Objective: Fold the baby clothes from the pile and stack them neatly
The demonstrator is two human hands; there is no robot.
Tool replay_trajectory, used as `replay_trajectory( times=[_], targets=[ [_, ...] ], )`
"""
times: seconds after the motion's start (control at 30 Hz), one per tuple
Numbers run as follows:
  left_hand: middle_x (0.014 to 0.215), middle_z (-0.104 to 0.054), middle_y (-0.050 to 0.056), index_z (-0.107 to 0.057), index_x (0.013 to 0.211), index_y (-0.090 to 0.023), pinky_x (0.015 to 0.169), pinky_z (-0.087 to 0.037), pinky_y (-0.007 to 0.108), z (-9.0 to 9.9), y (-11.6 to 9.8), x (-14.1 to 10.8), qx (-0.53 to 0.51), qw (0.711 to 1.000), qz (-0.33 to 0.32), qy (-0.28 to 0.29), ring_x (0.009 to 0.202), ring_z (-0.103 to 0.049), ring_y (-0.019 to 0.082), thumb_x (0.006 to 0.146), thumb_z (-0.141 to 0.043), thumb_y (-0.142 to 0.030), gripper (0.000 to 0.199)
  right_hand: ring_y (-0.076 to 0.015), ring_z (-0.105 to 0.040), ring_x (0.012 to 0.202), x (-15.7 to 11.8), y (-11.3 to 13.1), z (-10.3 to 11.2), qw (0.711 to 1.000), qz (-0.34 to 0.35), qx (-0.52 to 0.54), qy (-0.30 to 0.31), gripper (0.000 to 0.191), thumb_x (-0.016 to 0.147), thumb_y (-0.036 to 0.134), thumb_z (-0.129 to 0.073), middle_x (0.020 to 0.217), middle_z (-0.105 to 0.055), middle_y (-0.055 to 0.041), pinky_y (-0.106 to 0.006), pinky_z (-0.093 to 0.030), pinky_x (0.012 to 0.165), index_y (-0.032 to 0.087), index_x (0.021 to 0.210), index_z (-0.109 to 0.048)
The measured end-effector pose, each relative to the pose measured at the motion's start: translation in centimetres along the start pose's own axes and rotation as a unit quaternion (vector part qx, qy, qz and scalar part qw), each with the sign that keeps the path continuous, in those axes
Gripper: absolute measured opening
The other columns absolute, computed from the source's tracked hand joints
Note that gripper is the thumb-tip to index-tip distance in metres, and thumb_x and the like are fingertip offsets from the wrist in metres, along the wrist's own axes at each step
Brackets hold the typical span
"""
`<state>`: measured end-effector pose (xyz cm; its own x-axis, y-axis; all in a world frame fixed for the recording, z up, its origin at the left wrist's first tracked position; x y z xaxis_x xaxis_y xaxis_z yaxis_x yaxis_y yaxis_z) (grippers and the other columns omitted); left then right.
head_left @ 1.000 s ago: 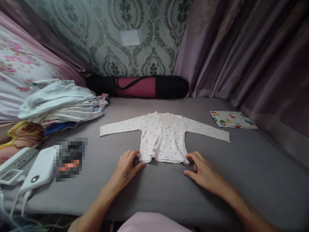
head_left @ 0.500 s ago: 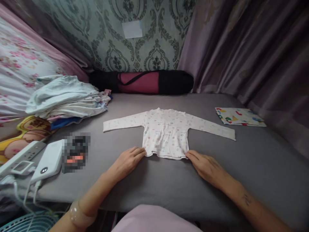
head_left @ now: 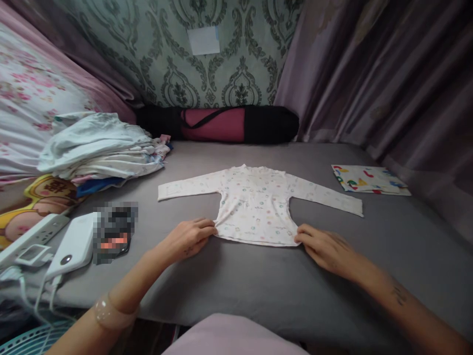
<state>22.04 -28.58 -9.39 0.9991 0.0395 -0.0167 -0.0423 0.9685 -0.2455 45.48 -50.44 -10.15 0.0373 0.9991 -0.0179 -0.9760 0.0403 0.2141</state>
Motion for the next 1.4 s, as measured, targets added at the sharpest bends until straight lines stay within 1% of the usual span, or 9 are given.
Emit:
replay_trajectory(
  times=[0.13, 0.23, 0.4, 0.6, 0.87, 1.07, 1.2, 1.3, 1.4],
  targets=[
    [0.108, -0.064, 0.005, -0.064, 0.104, -0.023, 0.081, -0.047, 0.026, 0.0, 0.0, -0.1, -0.085, 0.996, 0.016, -0.016, 0.095, -0.061, 0.017, 0.089, -0.04, -0.015, 0.029, -0.0144, -0.059, 0.081, 0.2, 0.1, 0.4, 0.998, -0.008, 0.054, 0.031, 0.027, 0.094, 0.018, -0.034, 0.108, -0.057, -0.0074, -0.027, -0.045, 0.073, 0.022, 0.099, -0.06],
    [0.108, -0.064, 0.005, -0.066, 0.103, -0.022, 0.069, -0.047, 0.022, -0.1, 1.8, 0.2, -0.172, 0.978, 0.103, -0.06, 0.08, -0.061, 0.013, 0.091, -0.043, -0.028, 0.026, -0.0142, -0.058, 0.079, 0.6, 0.1, 0.8, 0.991, -0.025, 0.124, 0.041, 0.026, 0.093, 0.025, -0.038, 0.101, -0.06, -0.0063, -0.026, -0.044, 0.072, 0.021, 0.095, -0.063],
    [0.086, -0.07, 0.006, -0.07, 0.09, -0.017, 0.068, -0.044, 0.026, -0.7, 6.5, 1.5, -0.155, 0.919, 0.328, -0.157, 0.075, -0.06, 0.017, 0.087, -0.046, -0.037, 0.032, -0.0151, -0.055, 0.063, 1.5, -2.5, 0.1, 0.967, -0.213, 0.141, 0.017, 0.04, 0.092, 0.045, -0.038, 0.071, -0.063, -0.0029, -0.025, -0.036, 0.058, 0.02, 0.076, -0.064],
    [0.069, -0.069, 0.005, -0.071, 0.073, -0.014, 0.063, -0.04, 0.025, -1.7, 7.9, 5.2, -0.168, 0.895, 0.39, -0.138, 0.069, -0.06, 0.017, 0.078, -0.056, -0.038, 0.028, -0.0164, -0.058, 0.061, 1.7, -3.6, -1.1, 0.938, -0.325, 0.103, 0.062, 0.034, 0.085, 0.046, -0.046, 0.068, -0.066, -0.0041, -0.025, -0.03, 0.053, 0.02, 0.072, -0.063],
    [0.048, -0.051, -0.002, -0.066, 0.06, -0.016, 0.056, -0.035, 0.023, -1.4, 7.9, 7.1, -0.152, 0.925, 0.336, -0.095, 0.061, -0.054, 0.015, 0.075, -0.06, -0.032, 0.023, -0.0151, -0.057, 0.058, 2.1, -4.2, -1.4, 0.94, -0.3, 0.133, 0.092, 0.031, 0.082, 0.044, -0.05, 0.066, -0.066, -0.0028, -0.025, -0.031, 0.053, 0.018, 0.069, -0.061],
    [0.068, -0.064, 0.004, -0.067, 0.071, -0.015, 0.062, -0.041, 0.025, -0.3, 9.0, 6.5, -0.141, 0.932, 0.325, -0.075, 0.07, -0.059, 0.018, 0.074, -0.062, -0.032, 0.018, -0.021, -0.062, 0.068, 3.6, -3.5, 0.9, 0.954, -0.287, -0.005, 0.09, 0.028, 0.084, 0.041, -0.053, 0.073, -0.068, -0.0067, -0.028, -0.034, 0.057, 0.02, 0.069, -0.062],
    [0.093, -0.066, 0.009, -0.065, 0.093, -0.015, 0.078, -0.046, 0.031, 1.7, 9.0, 9.1, -0.072, 0.958, 0.239, -0.144, 0.087, -0.06, 0.021, 0.079, -0.055, -0.024, 0.019, -0.0211, -0.064, 0.088, 9.8, 0.2, 1.8, 0.987, -0.16, -0.001, -0.026, 0.034, 0.096, 0.029, -0.035, 0.091, -0.069, -0.0096, -0.031, -0.043, 0.075, 0.019, 0.086, -0.065],
    [0.101, -0.066, 0.011, -0.064, 0.102, -0.014, 0.087, -0.045, 0.032, 1.9, 9.0, 13.5, -0.056, 0.982, 0.142, -0.11, 0.095, -0.06, 0.021, 0.083, -0.051, -0.018, 0.023, -0.0213, -0.054, 0.115, 15.6, 3.0, 0.4, 0.995, -0.033, 0.032, -0.083, 0.035, 0.096, 0.023, -0.032, 0.12, -0.062, -0.0122, -0.034, -0.039, 0.098, 0.015, 0.115, -0.06],
    [0.115, -0.064, 0.014, -0.062, 0.11, -0.012, 0.097, -0.04, 0.033, 1.6, 9.8, 17.4, -0.01, 0.992, 0.101, -0.07, 0.107, -0.058, 0.022, 0.083, -0.05, -0.012, 0.03, -0.0259, -0.034, 0.136, 20.1, 3.5, -2.0, 0.995, -0.011, 0.009, -0.096, 0.044, 0.095, 0.023, -0.033, 0.142, -0.044, -0.0186, -0.041, -0.022, 0.113, 0.006, 0.133, -0.047]
  ],
)
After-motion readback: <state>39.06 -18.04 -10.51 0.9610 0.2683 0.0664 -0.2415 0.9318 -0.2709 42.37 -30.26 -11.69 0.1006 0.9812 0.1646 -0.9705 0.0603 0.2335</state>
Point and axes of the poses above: each hand's wrist, its own x-axis towards the middle knuckle, its own z-axis out of the back of the hand, y = z × x, the point moved 6 cm from there along x, towards the middle knuckle
